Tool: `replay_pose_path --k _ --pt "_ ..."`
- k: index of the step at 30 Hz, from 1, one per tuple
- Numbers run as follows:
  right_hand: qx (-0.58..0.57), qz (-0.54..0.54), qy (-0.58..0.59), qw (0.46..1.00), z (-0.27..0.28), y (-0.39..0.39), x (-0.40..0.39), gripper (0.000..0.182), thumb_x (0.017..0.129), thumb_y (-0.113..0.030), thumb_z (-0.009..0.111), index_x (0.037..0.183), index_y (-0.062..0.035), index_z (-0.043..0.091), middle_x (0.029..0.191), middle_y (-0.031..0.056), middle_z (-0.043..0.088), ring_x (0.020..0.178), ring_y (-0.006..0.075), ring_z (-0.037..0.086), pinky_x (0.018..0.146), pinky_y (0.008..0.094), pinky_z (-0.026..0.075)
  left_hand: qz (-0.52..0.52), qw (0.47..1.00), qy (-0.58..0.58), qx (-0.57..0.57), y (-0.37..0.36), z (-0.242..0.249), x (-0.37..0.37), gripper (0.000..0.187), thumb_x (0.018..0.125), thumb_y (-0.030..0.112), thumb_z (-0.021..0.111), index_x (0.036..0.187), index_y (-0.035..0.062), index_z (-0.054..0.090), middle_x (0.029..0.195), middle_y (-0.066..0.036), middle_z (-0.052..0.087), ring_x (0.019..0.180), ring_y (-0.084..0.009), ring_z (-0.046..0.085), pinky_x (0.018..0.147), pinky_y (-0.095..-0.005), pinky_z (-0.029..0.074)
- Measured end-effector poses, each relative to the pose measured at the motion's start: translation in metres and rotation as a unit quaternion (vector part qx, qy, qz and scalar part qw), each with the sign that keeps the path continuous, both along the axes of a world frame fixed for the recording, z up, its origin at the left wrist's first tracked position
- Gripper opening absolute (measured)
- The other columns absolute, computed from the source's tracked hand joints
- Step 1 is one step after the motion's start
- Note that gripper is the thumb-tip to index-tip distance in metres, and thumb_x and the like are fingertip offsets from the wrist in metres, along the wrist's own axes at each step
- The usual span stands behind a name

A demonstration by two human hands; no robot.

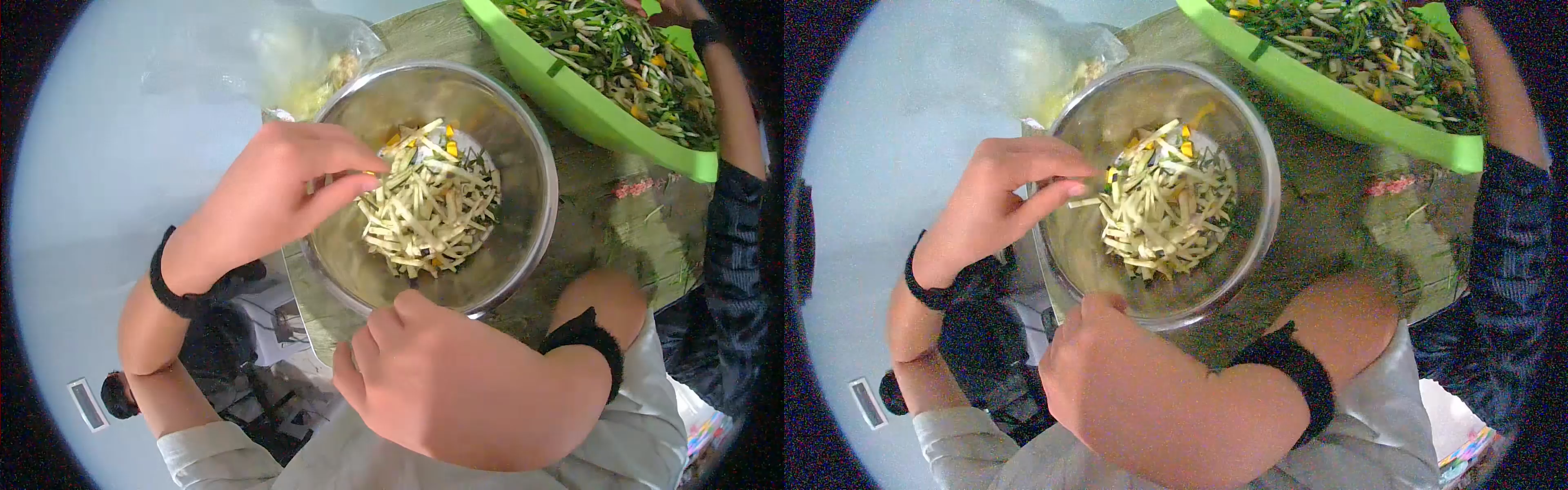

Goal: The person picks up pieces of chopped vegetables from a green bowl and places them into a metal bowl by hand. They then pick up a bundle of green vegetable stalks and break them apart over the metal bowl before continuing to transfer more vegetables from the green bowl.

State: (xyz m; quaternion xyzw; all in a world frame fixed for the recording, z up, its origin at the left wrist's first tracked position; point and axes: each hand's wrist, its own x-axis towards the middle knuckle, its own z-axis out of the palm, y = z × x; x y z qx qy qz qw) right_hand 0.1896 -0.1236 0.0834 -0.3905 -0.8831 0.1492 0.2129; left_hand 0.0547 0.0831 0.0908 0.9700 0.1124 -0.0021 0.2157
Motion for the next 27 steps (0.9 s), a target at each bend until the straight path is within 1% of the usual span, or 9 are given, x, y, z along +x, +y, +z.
replay_pose_path --k 6,8,11,13,17,20,22,24,27 --pt "0.004 -0.003 0.011 1.000 -0.001 0.002 -0.001 0.031 0.081 -0.021 0.063 0.099 0.0042 0.068 0.076 0.0047 0.062 0.074 0.0195 0.060 0.068 0.0318 0.043 -0.045 0.995 -0.049 0.071 0.009 0.037 0.075 0.014 0.100 0.011 0.068 0.102 -0.0009 0.073 0.098 -0.012 0.076 0.091 -0.0189 0.072 0.079 -0.0354 0.058" --pt "0.004 -0.011 0.009 1.000 -0.003 0.002 0.004 0.031 0.081 -0.021 0.063 0.100 0.0042 0.068 0.076 0.0047 0.062 0.074 0.0195 0.060 0.068 0.0318 0.043 -0.149 0.982 -0.096 0.071 0.000 0.064 0.118 0.014 0.096 0.011 0.069 0.093 -0.0012 0.075 0.087 -0.012 0.075 0.077 -0.0146 0.069 0.068 -0.0296 0.056" --pt "0.003 -0.016 0.006 1.000 -0.002 0.003 0.007 0.032 0.081 -0.020 0.064 0.100 0.0042 0.068 0.076 0.0048 0.062 0.074 0.0196 0.060 0.068 0.0318 0.043 -0.215 0.965 -0.140 0.057 0.015 0.042 0.185 0.013 0.094 0.010 0.069 0.091 -0.0003 0.077 0.082 -0.012 0.076 0.069 -0.0142 0.070 0.061 -0.0282 0.055" --pt "0.001 -0.016 0.010 1.000 -0.001 0.003 0.008 0.032 0.081 -0.020 0.064 0.100 0.0042 0.068 0.076 0.0049 0.062 0.075 0.0196 0.060 0.068 0.0318 0.043 -0.101 0.994 -0.024 0.045 -0.014 0.051 0.223 0.013 0.092 0.009 0.069 0.092 0.0002 0.078 0.079 -0.013 0.076 0.068 -0.0183 0.071 0.060 -0.0320 0.057" --pt "-0.002 -0.012 0.012 1.000 -0.002 0.004 0.010 0.032 0.080 -0.020 0.064 0.101 0.0043 0.067 0.076 0.0049 0.062 0.075 0.0196 0.060 0.068 0.0318 0.043 -0.293 0.949 -0.094 -0.063 0.016 -0.007 0.292 0.014 0.084 0.008 0.070 0.082 -0.0025 0.078 0.072 -0.017 0.073 0.061 -0.0290 0.067 0.059 -0.0421 0.054" --pt "-0.004 -0.013 0.018 1.000 -0.001 0.005 0.014 0.033 0.080 -0.020 0.064 0.101 0.0043 0.067 0.077 0.0050 0.062 0.075 0.0196 0.060 0.068 0.0318 0.043 -0.285 0.958 -0.030 -0.035 0.007 -0.017 0.304 0.015 0.083 0.009 0.072 0.074 -0.0037 0.072 0.071 -0.018 0.069 0.059 -0.0294 0.057 0.058 -0.0439 0.049" --pt "-0.003 -0.012 0.017 1.000 -0.001 0.006 0.015 0.033 0.080 -0.020 0.064 0.102 0.0043 0.067 0.077 0.0051 0.062 0.075 0.0196 0.060 0.068 0.0317 0.043 -0.378 0.892 -0.019 0.246 0.002 -0.044 0.336 0.013 0.092 0.010 0.065 0.091 -0.0013 0.072 0.084 -0.014 0.071 0.071 -0.0219 0.063 0.064 -0.0378 0.051" --pt "-0.005 -0.014 0.018 1.000 -0.001 0.006 0.016 0.033 0.080 -0.020 0.064 0.102 0.0043 0.067 0.077 0.0051 0.062 0.075 0.0196 0.060 0.068 0.0317 0.043 -0.440 0.746 -0.007 0.501 -0.010 -0.053 0.357 0.018 0.101 0.011 0.058 0.108 0.0011 0.071 0.097 -0.010 0.074 0.083 -0.0144 0.068 0.070 -0.0317 0.054" --pt "-0.007 -0.017 0.022 1.000 -0.002 0.007 0.019 0.033 0.080 -0.020 0.065 0.102 0.0044 0.067 0.077 0.0052 0.062 0.075 0.0197 0.060 0.068 0.0317 0.043 -0.417 0.832 -0.001 0.365 -0.011 -0.061 0.361 0.018 0.101 0.012 0.058 0.111 0.0005 0.069 0.101 -0.011 0.073 0.087 -0.0154 0.067 0.072 -0.0322 0.054"
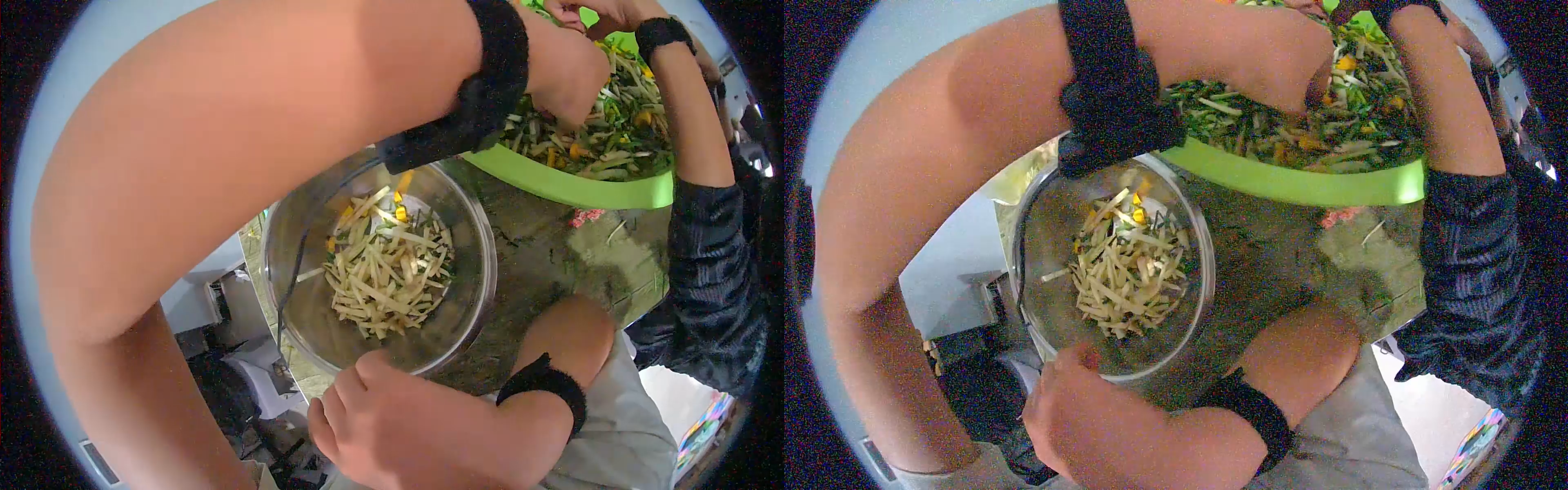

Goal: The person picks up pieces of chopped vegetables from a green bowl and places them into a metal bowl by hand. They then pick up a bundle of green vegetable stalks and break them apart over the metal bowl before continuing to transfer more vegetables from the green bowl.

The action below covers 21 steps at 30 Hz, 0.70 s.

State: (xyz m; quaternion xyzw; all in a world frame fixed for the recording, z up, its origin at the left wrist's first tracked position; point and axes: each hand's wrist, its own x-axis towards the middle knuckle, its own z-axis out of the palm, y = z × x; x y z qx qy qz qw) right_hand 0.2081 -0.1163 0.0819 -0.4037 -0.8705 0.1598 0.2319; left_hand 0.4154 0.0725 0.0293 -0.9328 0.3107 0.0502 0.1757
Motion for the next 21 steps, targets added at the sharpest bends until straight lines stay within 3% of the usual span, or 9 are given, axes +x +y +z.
replay_pose_path --k 13,21 --pt "-0.002 0.013 0.000 1.000 0.001 0.000 -0.003 0.035 0.079 -0.020 0.065 0.104 0.0045 0.067 0.078 0.0055 0.063 0.076 0.0197 0.061 0.069 0.0317 0.044 0.080 0.981 0.081 -0.155 -0.006 0.036 -0.021 0.029 0.102 0.017 0.059 0.124 -0.0018 0.060 0.116 -0.015 0.065 0.100 -0.0198 0.061 0.082 -0.0347 0.050" --pt "0.000 0.019 0.001 1.000 0.002 0.000 -0.004 0.036 0.079 -0.020 0.066 0.105 0.0045 0.066 0.079 0.0057 0.063 0.077 0.0198 0.061 0.069 0.0317 0.044 0.148 0.944 0.153 -0.253 -0.005 0.063 -0.041 0.038 0.102 0.020 0.060 0.131 -0.0033 0.054 0.125 -0.018 0.060 0.108 -0.0225 0.058 0.088 -0.0362 0.048"
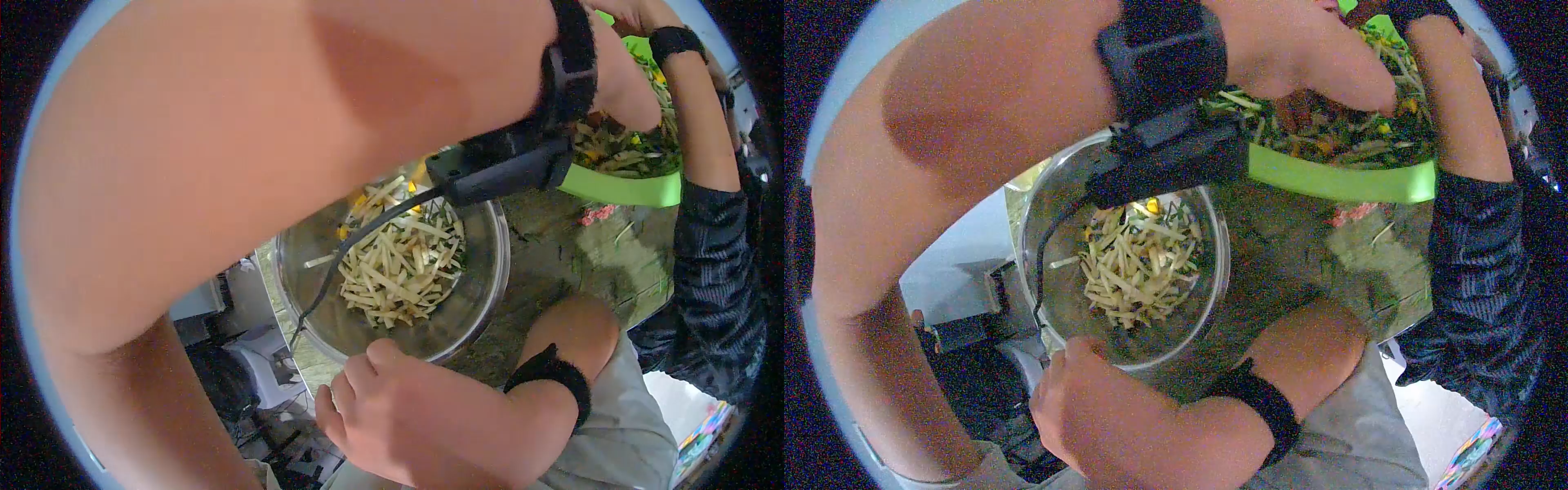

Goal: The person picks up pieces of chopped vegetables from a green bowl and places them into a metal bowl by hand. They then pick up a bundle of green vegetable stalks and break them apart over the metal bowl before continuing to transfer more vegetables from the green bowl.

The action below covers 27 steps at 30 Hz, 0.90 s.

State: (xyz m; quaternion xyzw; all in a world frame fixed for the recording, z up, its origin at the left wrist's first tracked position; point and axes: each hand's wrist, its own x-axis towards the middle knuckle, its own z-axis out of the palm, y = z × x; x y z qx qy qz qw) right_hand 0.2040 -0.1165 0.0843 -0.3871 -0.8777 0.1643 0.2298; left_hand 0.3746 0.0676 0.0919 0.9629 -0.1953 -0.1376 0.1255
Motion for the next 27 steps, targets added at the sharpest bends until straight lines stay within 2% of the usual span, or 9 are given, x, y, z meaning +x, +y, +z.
replay_pose_path --k 10,15,16,18,19,20,21,23,27 --pt "0.000 0.003 0.003 1.000 -0.001 -0.002 0.001 0.037 0.078 -0.020 0.066 0.106 0.0046 0.066 0.079 0.0059 0.063 0.077 0.0198 0.061 0.069 0.0316 0.044 0.038 0.995 0.086 -0.025 0.006 0.011 -0.021 0.050 0.102 0.023 0.060 0.141 -0.0051 0.047 0.137 -0.021 0.054 0.119 -0.0260 0.054 0.095 -0.0380 0.046" --pt "0.001 0.000 0.004 1.000 -0.001 -0.002 0.001 0.038 0.078 -0.020 0.067 0.107 0.0046 0.066 0.080 0.0060 0.063 0.078 0.0199 0.061 0.070 0.0316 0.045 0.138 0.962 0.172 -0.162 0.010 0.013 -0.010 0.056 0.102 0.025 0.060 0.145 -0.0060 0.044 0.143 -0.023 0.051 0.124 -0.0277 0.052 0.099 -0.0390 0.045" --pt "0.000 -0.001 0.006 1.000 -0.001 -0.003 0.001 0.038 0.078 -0.020 0.067 0.107 0.0047 0.066 0.080 0.0060 0.063 0.078 0.0199 0.061 0.070 0.0316 0.045 0.215 0.914 0.228 -0.259 0.010 0.014 -0.008 0.057 0.102 0.026 0.060 0.146 -0.0062 0.043 0.144 -0.023 0.051 0.125 -0.0280 0.051 0.099 -0.0392 0.044" --pt "0.001 -0.001 0.006 1.000 -0.001 -0.002 0.001 0.038 0.078 -0.020 0.067 0.107 0.0047 0.066 0.080 0.0061 0.063 0.078 0.0199 0.061 0.070 0.0316 0.045 0.446 0.610 0.339 -0.560 0.008 0.017 0.002 0.059 0.102 0.026 0.060 0.148 -0.0065 0.042 0.146 -0.024 0.050 0.127 -0.0287 0.051 0.101 -0.0396 0.044" --pt "0.001 -0.002 0.005 1.000 -0.002 -0.002 0.001 0.038 0.078 -0.020 0.067 0.107 0.0047 0.066 0.080 0.0061 0.063 0.078 0.0199 0.061 0.070 0.0316 0.045 0.476 0.558 0.346 -0.586 0.011 0.019 0.000 0.061 0.102 0.027 0.061 0.149 -0.0067 0.041 0.147 -0.024 0.049 0.128 -0.0290 0.050 0.102 -0.0397 0.044" --pt "0.002 -0.001 0.007 1.000 -0.001 -0.002 0.001 0.038 0.078 -0.020 0.067 0.108 0.0047 0.066 0.080 0.0061 0.063 0.078 0.0199 0.061 0.070 0.0316 0.045 0.448 0.621 0.364 -0.530 0.019 0.023 -0.005 0.062 0.102 0.027 0.061 0.150 -0.0069 0.040 0.149 -0.025 0.049 0.129 -0.0294 0.050 0.102 -0.0399 0.043" --pt "0.003 -0.003 0.006 1.000 -0.001 -0.002 0.001 0.039 0.078 -0.019 0.067 0.108 0.0047 0.066 0.080 0.0061 0.063 0.078 0.0199 0.061 0.070 0.0316 0.045 0.258 0.851 0.350 -0.294 0.033 0.027 -0.014 0.070 0.102 0.026 0.061 0.158 -0.0063 0.032 0.159 -0.028 0.040 0.139 -0.0316 0.046 0.107 -0.0387 0.041" --pt "0.002 0.000 0.004 1.000 -0.001 -0.001 0.001 0.039 0.078 -0.019 0.067 0.108 0.0047 0.066 0.080 0.0062 0.063 0.078 0.0199 0.061 0.070 0.0316 0.045 0.271 0.870 0.355 -0.209 0.031 0.064 -0.034 0.094 0.102 0.024 0.062 0.162 -0.0060 -0.004 0.170 -0.032 0.006 0.155 -0.0369 0.026 0.120 -0.0382 0.032" --pt "0.006 0.004 0.001 1.000 0.001 -0.002 -0.002 0.039 0.078 -0.019 0.067 0.109 0.0047 0.066 0.081 0.0063 0.063 0.078 0.0199 0.061 0.070 0.0316 0.045 0.334 0.883 0.209 -0.254 0.029 0.039 -0.053 0.103 0.101 0.024 0.063 0.159 -0.0072 -0.015 0.166 -0.033 0.013 0.146 -0.0337 0.036 0.112 -0.0382 0.036"
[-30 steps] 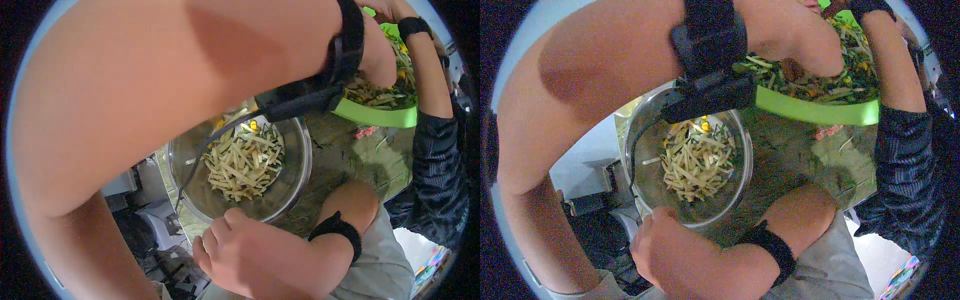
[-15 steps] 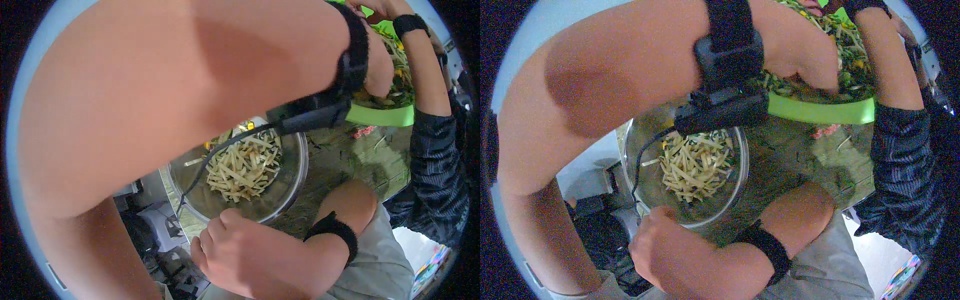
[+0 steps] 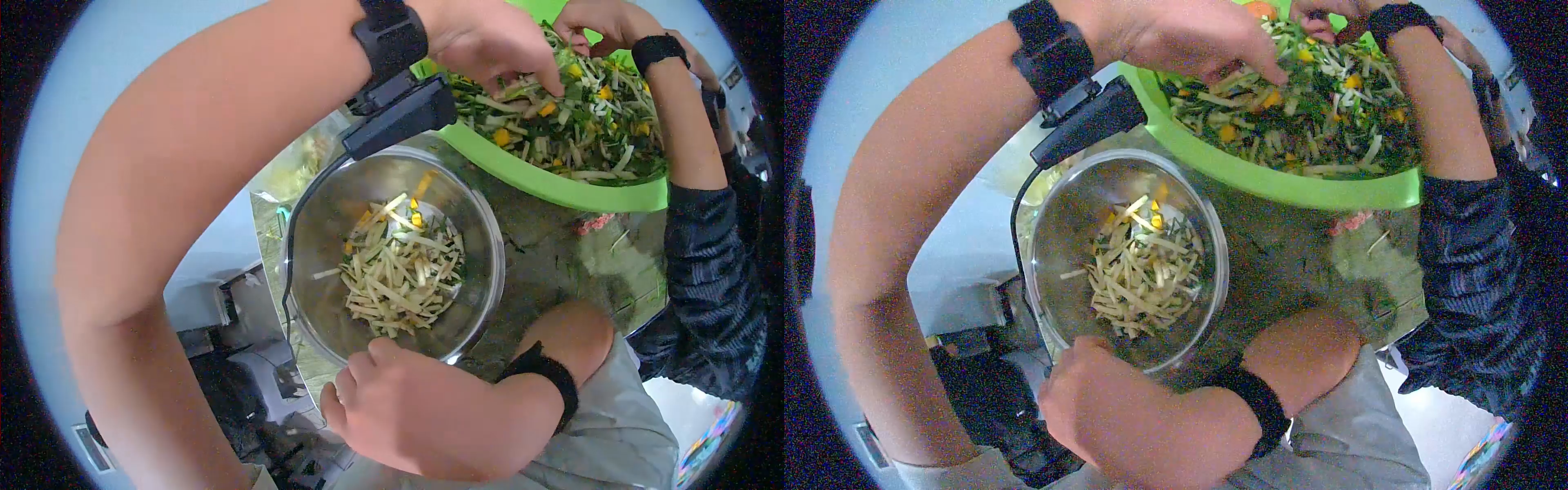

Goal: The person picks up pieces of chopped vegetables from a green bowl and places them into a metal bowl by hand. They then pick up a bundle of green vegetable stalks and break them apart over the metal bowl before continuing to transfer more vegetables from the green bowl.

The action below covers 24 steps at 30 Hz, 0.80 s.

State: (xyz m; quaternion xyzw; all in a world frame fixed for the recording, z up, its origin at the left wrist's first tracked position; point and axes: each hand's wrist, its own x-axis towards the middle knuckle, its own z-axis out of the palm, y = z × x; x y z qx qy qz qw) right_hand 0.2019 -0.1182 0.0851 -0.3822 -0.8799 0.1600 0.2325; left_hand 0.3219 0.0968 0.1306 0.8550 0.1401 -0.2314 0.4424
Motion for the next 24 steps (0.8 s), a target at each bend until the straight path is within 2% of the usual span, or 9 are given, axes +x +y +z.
replay_pose_path --k 1,4,6,8,11,15,18,21,24 --pt "0.000 0.000 0.000 1.000 -0.001 0.000 0.000 0.040 0.077 -0.019 0.068 0.109 0.0048 0.065 0.081 0.0063 0.064 0.078 0.0199 0.061 0.070 0.0316 0.045 0.010 0.999 -0.036 0.027 -0.007 -0.004 -0.005 0.101 0.101 0.023 0.064 0.159 -0.0084 -0.012 0.163 -0.033 0.019 0.141 -0.0327 0.041 0.106 -0.0381 0.041" --pt "0.001 -0.001 0.000 1.000 -0.001 0.000 -0.001 0.040 0.077 -0.019 0.068 0.109 0.0048 0.065 0.081 0.0064 0.064 0.079 0.0200 0.061 0.070 0.0315 0.045 -0.040 0.994 0.076 -0.061 0.023 -0.008 0.023 0.050 0.103 0.023 0.060 0.135 -0.0062 0.035 0.101 -0.011 0.052 0.078 -0.0165 0.047 0.064 -0.0320 0.040" --pt "0.002 -0.001 0.000 1.000 -0.001 0.001 0.000 0.040 0.077 -0.019 0.068 0.109 0.0048 0.065 0.081 0.0064 0.064 0.079 0.0200 0.061 0.070 0.0315 0.045 -0.038 0.992 0.086 -0.081 0.033 -0.003 0.020 0.028 0.105 0.021 0.057 0.116 -0.0018 0.046 0.079 0.000 0.042 0.061 -0.0119 0.033 0.054 -0.0287 0.030" --pt "0.001 -0.001 0.001 1.000 -0.001 0.001 0.000 0.041 0.077 -0.019 0.068 0.110 0.0048 0.065 0.081 0.0065 0.064 0.079 0.0200 0.061 0.070 0.0315 0.045 -0.021 0.989 0.089 -0.114 0.034 0.002 0.014 0.024 0.106 0.020 0.056 0.115 -0.0005 0.049 0.076 0.003 0.041 0.060 -0.0109 0.034 0.053 -0.0279 0.031" --pt "0.002 0.001 0.000 1.000 -0.001 0.000 0.000 0.041 0.077 -0.019 0.068 0.110 0.0048 0.065 0.081 0.0065 0.064 0.079 0.0200 0.062 0.070 0.0315 0.045 0.019 0.984 0.061 -0.164 0.037 0.009 0.003 0.017 0.107 0.017 0.053 0.112 0.0014 0.054 0.077 0.003 0.048 0.062 -0.0100 0.042 0.056 -0.0272 0.037" --pt "-0.001 0.007 -0.004 1.000 -0.001 0.000 0.001 0.042 0.077 -0.019 0.068 0.111 0.0049 0.065 0.082 0.0066 0.064 0.079 0.0200 0.062 0.071 0.0315 0.045 0.107 0.979 0.016 -0.173 0.028 -0.004 -0.002 0.017 0.108 0.015 0.050 0.113 0.0010 0.059 0.089 -0.002 0.064 0.075 -0.0107 0.061 0.065 -0.0272 0.052" --pt "-0.005 0.012 -0.002 1.000 -0.002 0.000 0.001 0.042 0.077 -0.019 0.069 0.111 0.0049 0.065 0.082 0.0067 0.064 0.080 0.0200 0.062 0.071 0.0315 0.045 0.060 0.963 0.016 -0.261 0.052 -0.016 0.000 0.019 0.109 0.012 0.047 0.115 -0.0018 0.059 0.104 -0.008 0.070 0.087 -0.0132 0.068 0.076 -0.0279 0.058" --pt "0.009 -0.002 0.019 1.000 -0.005 -0.001 -0.001 0.040 0.077 -0.019 0.069 0.110 0.0040 0.065 0.082 0.0068 0.064 0.079 0.0202 0.062 0.070 0.0317 0.046 0.102 0.945 -0.023 -0.309 0.053 -0.017 -0.004 0.021 0.110 0.012 0.047 0.120 -0.0045 0.056 0.105 -0.009 0.068 0.088 -0.0153 0.068 0.079 -0.0284 0.060" --pt "0.013 -0.005 0.008 1.000 -0.004 -0.001 0.000 0.038 0.077 -0.019 0.068 0.108 0.0032 0.065 0.081 0.0064 0.064 0.078 0.0198 0.062 0.070 0.0312 0.045 0.104 0.937 -0.037 -0.331 0.054 -0.017 -0.005 0.026 0.109 0.014 0.049 0.124 -0.0054 0.057 0.110 -0.011 0.069 0.094 -0.0184 0.070 0.088 -0.0312 0.060"
